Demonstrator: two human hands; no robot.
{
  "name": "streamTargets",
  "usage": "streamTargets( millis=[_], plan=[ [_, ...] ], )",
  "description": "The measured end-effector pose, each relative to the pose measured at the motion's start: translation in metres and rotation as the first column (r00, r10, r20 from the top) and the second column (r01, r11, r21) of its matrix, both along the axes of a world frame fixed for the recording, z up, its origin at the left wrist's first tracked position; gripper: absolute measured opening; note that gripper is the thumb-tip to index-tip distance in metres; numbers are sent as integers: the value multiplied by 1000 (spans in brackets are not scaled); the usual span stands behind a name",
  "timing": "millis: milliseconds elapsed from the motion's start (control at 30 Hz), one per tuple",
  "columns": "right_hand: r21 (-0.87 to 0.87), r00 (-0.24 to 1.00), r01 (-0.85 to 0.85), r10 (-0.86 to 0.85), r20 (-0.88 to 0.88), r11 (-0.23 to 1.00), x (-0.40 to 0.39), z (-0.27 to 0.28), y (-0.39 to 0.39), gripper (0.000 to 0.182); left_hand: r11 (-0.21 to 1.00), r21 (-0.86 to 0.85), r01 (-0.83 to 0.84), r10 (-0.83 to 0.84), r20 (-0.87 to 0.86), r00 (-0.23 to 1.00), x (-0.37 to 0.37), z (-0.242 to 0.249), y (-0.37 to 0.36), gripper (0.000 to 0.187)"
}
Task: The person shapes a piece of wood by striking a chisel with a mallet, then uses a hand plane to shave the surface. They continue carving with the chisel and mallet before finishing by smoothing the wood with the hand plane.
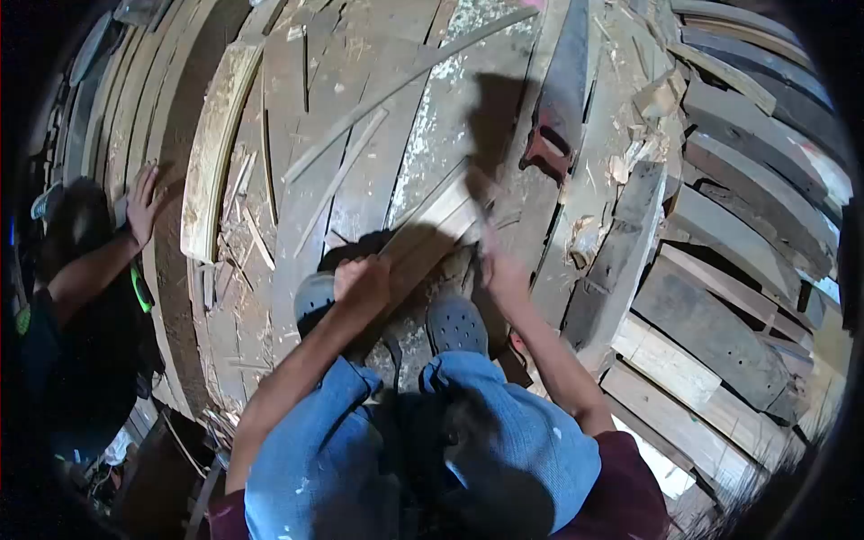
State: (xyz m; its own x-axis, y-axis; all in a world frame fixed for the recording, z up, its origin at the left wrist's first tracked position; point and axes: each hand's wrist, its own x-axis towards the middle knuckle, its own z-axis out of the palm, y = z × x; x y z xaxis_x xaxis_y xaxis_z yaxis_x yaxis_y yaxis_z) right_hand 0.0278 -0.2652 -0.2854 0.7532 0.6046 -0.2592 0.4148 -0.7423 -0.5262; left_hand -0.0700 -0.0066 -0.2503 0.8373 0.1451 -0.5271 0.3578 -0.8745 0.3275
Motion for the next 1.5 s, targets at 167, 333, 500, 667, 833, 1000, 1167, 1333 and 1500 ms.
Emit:
streamTargets(
  millis=[167, 333, 500, 667, 833, 1000, 1167, 1333, 1500],
  plan=[
    [-106, 947, -294, 274, -170, 950, -12, 24, -1, 69, 994, 96, 42, -39, -38, 999, 3, -10, 3, 19],
    [-29, 996, 15, -18, -88, 999, -17, 12, 15, 58, 999, 43, 2, -1, -17, 1000, 11, 9, 3, 22],
    [-96, 969, -108, 83, -232, 989, 3, 37, 20, 68, 994, 94, 55, -58, 21, 998, 6, 2, 5, 23],
    [-82, 950, 290, -297, -101, 954, 32, 29, 24, 76, 995, 83, 54, -58, 51, 997, 0, -5, 2, 30],
    [-115, 996, 59, -67, -67, 992, 29, 49, -5, 67, 992, 99, 75, -82, 74, 994, -1, -17, 3, 30],
    [-7, 998, 67, -67, -18, 998, 26, 48, -1, 61, 999, 27, 45, -47, 83, 995, 1, -4, 4, 21],
    [-27, 986, -37, 32, -164, 999, -23, 37, 20, 59, 998, 43, 53, -55, 37, 998, 2, -9, 5, 40],
    [-22, 994, -78, 76, -81, 997, -14, 18, 9, 60, 997, 47, 65, -68, 61, 996, 1, -11, 6, 41],
    [-9, 990, -3, 2, -144, 1000, -1, 35, 29, 58, 999, 40, 37, -39, 57, 998, 2, -5, 3, 33]
  ],
)
